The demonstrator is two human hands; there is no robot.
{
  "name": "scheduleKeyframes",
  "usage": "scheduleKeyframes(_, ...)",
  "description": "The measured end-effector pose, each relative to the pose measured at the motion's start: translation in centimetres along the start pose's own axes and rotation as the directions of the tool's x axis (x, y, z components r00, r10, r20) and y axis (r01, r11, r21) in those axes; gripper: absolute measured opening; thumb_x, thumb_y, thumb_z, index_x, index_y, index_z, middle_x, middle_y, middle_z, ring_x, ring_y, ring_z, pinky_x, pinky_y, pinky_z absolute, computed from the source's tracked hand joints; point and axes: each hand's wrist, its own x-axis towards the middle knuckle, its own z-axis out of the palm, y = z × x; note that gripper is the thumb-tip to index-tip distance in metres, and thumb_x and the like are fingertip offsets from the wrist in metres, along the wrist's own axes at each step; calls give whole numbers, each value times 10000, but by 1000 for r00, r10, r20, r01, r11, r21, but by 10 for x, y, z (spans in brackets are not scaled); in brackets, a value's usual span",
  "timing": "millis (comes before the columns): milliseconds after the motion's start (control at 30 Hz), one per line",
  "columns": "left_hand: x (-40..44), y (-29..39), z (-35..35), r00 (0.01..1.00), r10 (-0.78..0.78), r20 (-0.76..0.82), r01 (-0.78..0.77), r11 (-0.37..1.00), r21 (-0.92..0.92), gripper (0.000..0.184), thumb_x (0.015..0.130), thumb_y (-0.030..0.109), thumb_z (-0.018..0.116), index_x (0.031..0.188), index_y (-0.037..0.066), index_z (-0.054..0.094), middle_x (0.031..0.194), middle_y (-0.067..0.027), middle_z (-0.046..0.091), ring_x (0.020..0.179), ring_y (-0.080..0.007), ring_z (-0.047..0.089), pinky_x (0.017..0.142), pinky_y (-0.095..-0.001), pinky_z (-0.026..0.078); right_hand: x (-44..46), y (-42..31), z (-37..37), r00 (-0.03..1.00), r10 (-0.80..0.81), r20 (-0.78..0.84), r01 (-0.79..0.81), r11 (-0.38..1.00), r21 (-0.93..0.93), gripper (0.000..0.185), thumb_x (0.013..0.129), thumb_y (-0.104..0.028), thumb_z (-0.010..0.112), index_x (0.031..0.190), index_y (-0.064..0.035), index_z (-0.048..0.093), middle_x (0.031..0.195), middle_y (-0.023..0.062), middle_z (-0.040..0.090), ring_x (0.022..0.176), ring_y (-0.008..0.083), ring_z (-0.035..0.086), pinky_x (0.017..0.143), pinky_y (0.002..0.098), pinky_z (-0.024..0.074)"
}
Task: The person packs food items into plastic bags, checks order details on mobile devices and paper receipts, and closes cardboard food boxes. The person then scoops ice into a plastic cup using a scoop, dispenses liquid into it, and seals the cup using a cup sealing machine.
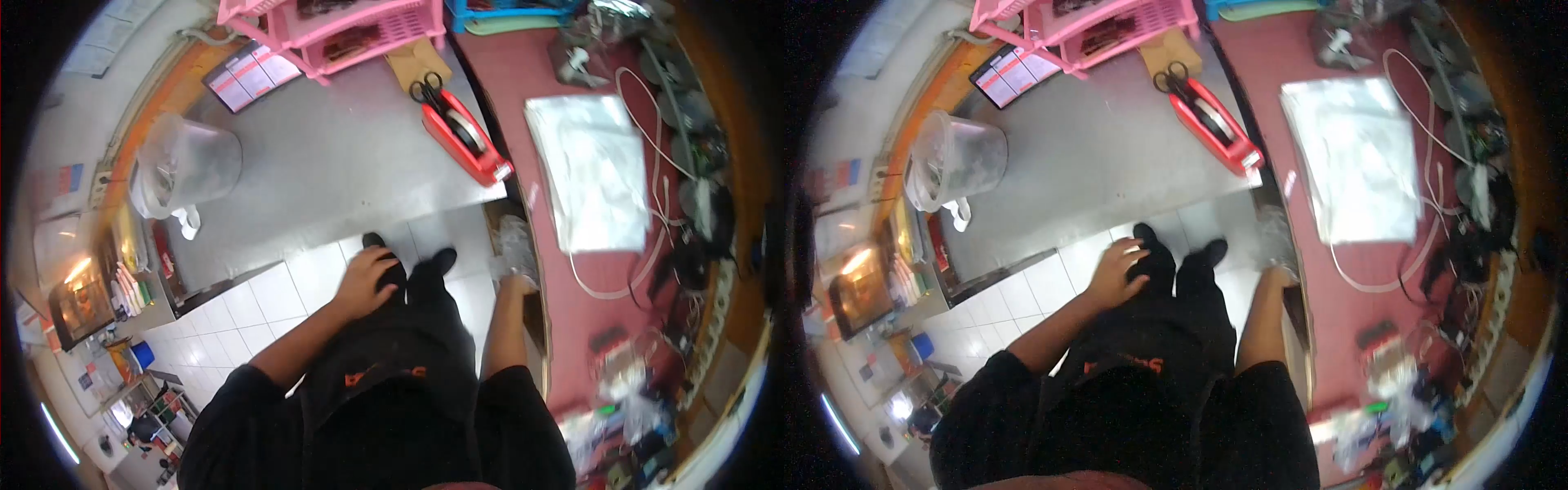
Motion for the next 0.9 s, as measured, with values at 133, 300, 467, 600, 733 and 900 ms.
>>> scheduleKeyframes(133, -1, -103, -26, 882, -91, -463, 206, 957, 203, 468, 775, 213, 720, 1169, 40, 536, 1265, -203, 501, 1173, -395, 462, 999, -501, 344, 129, -39, 9, 952, 263, -158, -16, 558, 830, 625, 951, -497, 439, 1429, -95, 435, 1509, 157, 358, 1370, 247, 388, 1122, 522, 264)
scheduleKeyframes(300, 20, -163, -9, 821, -176, -544, 344, 912, 225, 721, 890, 648, 422, 1204, 4, 504, 1273, -247, 484, 1176, -409, 450, 1005, -503, 309, 222, -74, -2, 971, 186, -152, 162, -41, 986, 600, 950, -475, 448, 1412, -91, 449, 1486, 157, 382, 1343, 247, 410, 1101, 508, 287)
scheduleKeyframes(467, 15, -162, -13, 823, -188, -536, 334, 923, 190, 746, 867, 673, 429, 1195, 8, 509, 1298, -249, 466, 1201, -415, 426, 1000, -512, 287, 258, -58, -10, 978, 132, -161, 177, -124, 976, 576, 950, -452, 457, 1395, -87, 462, 1464, 157, 407, 1316, 247, 433, 1081, 494, 310)
scheduleKeyframes(600, 13, -163, -14, 826, -208, -524, 364, 906, 214, 744, 859, 691, 424, 1178, 26, 526, 1312, -241, 451, 1204, -414, 422, 990, -502, 289, 253, -53, -25, 975, 122, -186, 197, -81, 977, 556, 949, -434, 465, 1381, -84, 473, 1445, 157, 426, 1295, 246, 451, 1065, 483, 329)
scheduleKeyframes(733, 11, -160, -20, 830, -191, -524, 348, 912, 219, 692, 837, 643, 510, 1176, 41, 527, 1306, -232, 456, 1214, -410, 429, 983, -518, 305, 250, -49, -35, 969, 118, -215, 221, -41, 974, 537, 948, -415, 472, 1368, -80, 483, 1427, 157, 446, 1273, 246, 469, 1048, 472, 347)
scheduleKeyframes(900, 8, -161, -21, 835, -243, -493, 369, 913, 175, 723, 820, 657, 520, 1182, 32, 529, 1320, -231, 447, 1247, -407, 409, 999, -526, 294, 252, -50, -42, 959, 120, -255, 258, -5, 966, 513, 948, -393, 481, 1351, -76, 497, 1404, 158, 471, 1247, 246, 491, 1028, 458, 371)
